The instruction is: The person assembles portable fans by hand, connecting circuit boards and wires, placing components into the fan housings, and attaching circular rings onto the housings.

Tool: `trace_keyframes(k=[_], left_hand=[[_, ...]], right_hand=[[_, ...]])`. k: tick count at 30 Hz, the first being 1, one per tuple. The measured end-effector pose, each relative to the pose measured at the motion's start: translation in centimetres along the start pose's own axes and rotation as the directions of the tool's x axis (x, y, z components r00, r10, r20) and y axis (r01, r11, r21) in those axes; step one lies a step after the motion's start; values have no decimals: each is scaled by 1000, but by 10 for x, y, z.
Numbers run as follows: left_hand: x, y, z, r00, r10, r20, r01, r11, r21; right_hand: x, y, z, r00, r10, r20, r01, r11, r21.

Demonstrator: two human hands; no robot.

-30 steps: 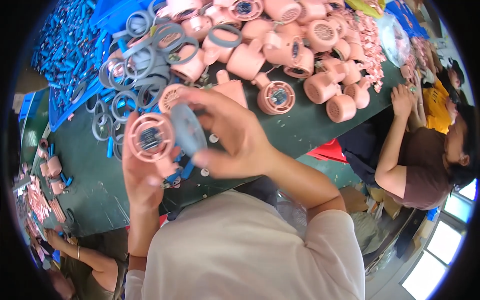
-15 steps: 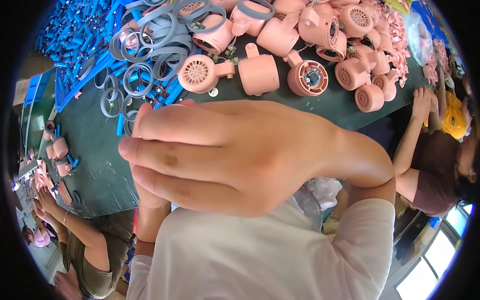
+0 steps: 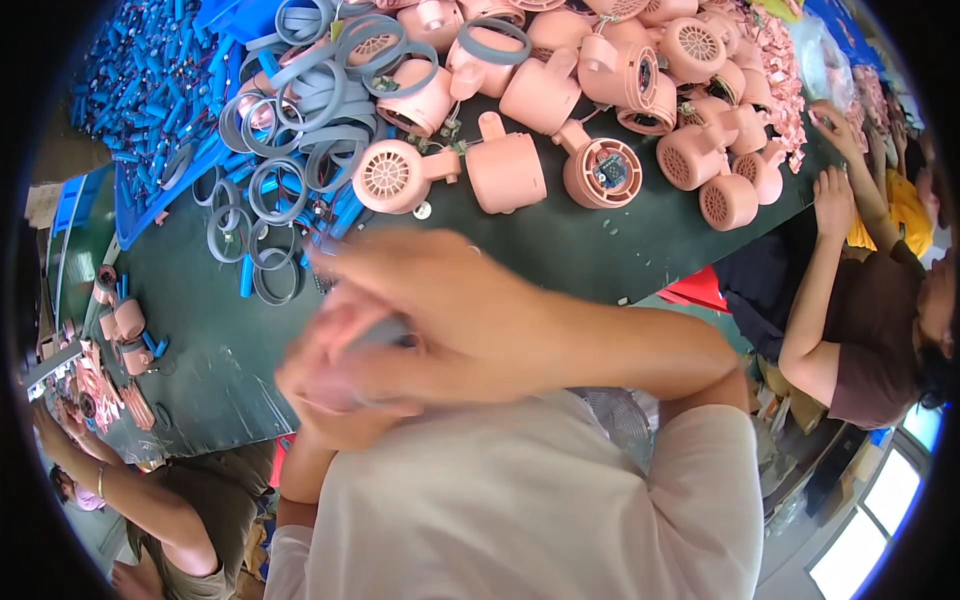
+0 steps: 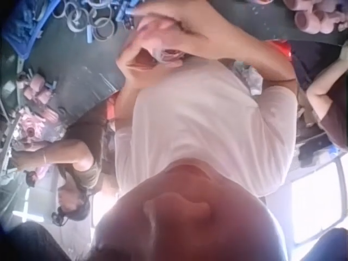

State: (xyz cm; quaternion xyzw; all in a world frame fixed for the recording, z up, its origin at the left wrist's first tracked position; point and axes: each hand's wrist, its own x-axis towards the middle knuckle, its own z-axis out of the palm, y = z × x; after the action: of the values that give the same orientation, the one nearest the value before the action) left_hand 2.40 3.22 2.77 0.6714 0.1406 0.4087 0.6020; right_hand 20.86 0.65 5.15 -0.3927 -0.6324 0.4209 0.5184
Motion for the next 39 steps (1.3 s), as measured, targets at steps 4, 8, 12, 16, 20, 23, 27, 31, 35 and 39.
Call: trace_keyframes(k=[4,8,12,16,20,23,27,31,35,39], left_hand=[[-6,2,10,971,-197,-137,193,980,-41],[-6,16,-14,994,-94,-47,102,972,211],[-49,46,-118,805,-115,-582,364,870,332],[-67,29,-237,622,-136,-771,538,790,295],[-51,18,-257,911,120,-394,411,-210,887],[28,24,-78,966,176,-189,87,471,878],[51,-22,-17,945,251,210,-327,691,645],[53,-28,-18,993,64,-103,-24,935,355],[53,-19,-14,908,-382,-175,332,908,-257],[48,-16,-14,842,-503,-196,428,843,-326]], right_hand=[[18,7,13,957,291,-12,-291,957,-15],[26,5,8,965,176,195,-156,981,-115],[2,-7,-58,999,32,19,-3,594,-804],[-26,20,-85,992,126,1,-58,460,-886],[-17,1,-76,986,71,-149,-144,816,-560],[-13,0,-53,979,128,-156,-173,929,-328],[8,-2,-30,945,325,45,-327,944,44],[42,19,-106,932,-184,-313,-100,700,-707],[72,44,-161,995,88,-52,-80,351,-933],[73,46,-165,985,174,-16,-116,582,-805]])
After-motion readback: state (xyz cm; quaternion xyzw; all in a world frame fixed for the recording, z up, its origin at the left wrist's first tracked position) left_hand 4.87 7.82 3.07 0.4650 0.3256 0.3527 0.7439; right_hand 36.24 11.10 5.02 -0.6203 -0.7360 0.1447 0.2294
